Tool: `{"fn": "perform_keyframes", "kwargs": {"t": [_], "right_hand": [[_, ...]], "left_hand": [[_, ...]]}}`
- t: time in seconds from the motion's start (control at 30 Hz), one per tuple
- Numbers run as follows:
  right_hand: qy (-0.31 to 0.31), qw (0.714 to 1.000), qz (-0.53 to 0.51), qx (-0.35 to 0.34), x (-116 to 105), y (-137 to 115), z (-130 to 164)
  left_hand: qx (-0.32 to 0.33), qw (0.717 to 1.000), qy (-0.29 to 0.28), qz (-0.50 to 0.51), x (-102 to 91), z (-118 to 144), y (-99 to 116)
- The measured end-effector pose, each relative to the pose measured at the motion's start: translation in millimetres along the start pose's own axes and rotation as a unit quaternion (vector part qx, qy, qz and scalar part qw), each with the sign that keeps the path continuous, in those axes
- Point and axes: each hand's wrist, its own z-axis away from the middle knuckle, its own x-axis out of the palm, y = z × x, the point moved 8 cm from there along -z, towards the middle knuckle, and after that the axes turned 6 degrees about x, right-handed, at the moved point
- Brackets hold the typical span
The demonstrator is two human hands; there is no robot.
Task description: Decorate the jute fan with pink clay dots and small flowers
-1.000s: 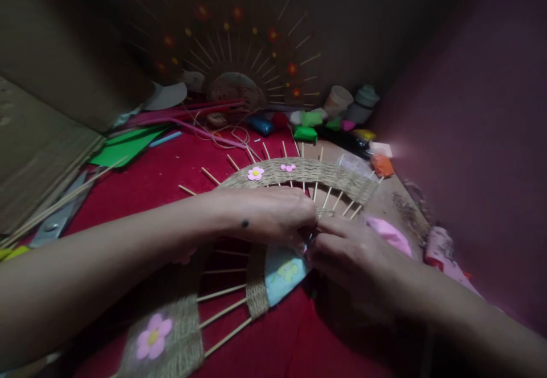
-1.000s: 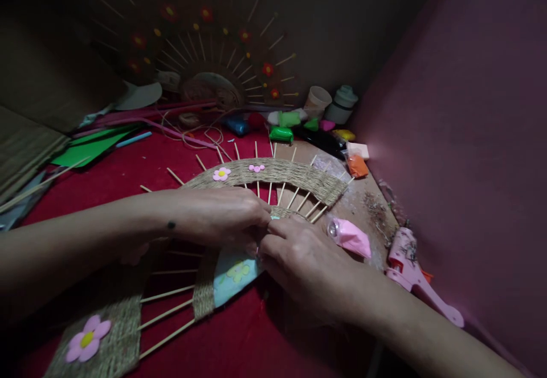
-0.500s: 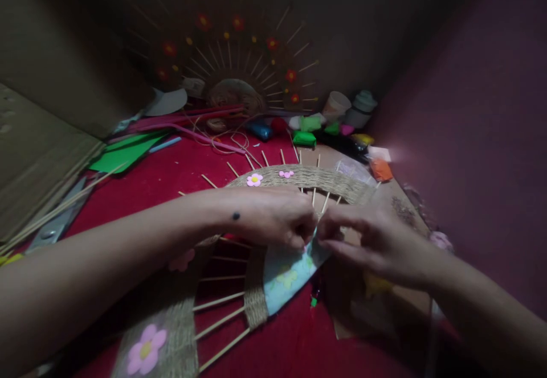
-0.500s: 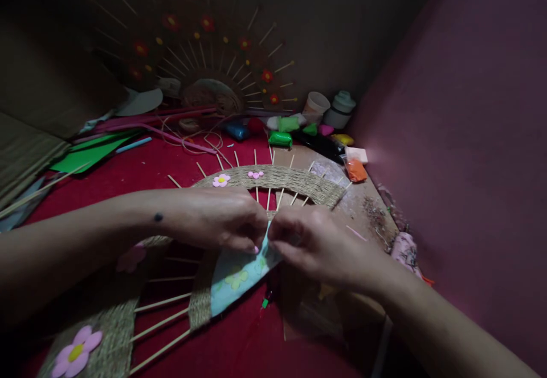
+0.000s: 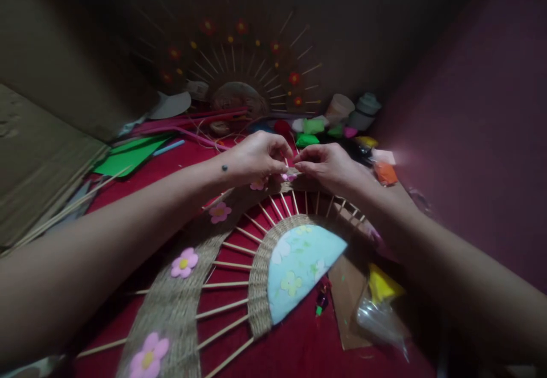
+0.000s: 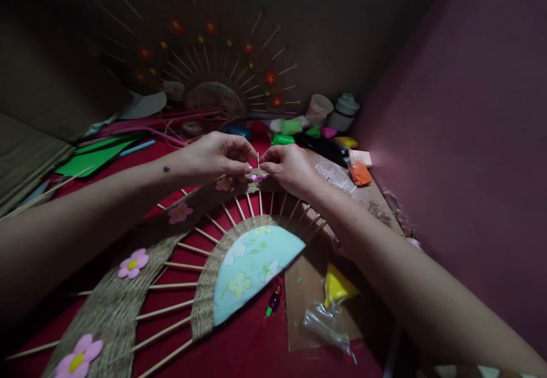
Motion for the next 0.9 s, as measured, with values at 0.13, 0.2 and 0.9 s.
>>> {"fn": "perform_keyframes", "kwargs": {"t": [0.13, 0.2, 0.9], "right_hand": [[0.002, 1.0, 0.023, 0.017, 8, 4, -3], [0.009, 0.998, 0.057, 0.016, 9, 6, -5], [0.004, 0.971, 0.213, -0.105, 25, 5, -5]], "left_hand": [[0.038, 0.994, 0.037, -0.091, -2.3, -5, -7], [0.07, 0.981, 0.063, -0.167, -4.2, -7, -7], [0.084, 0.954, 0.097, -0.272, -5.0, -10, -12]]}}
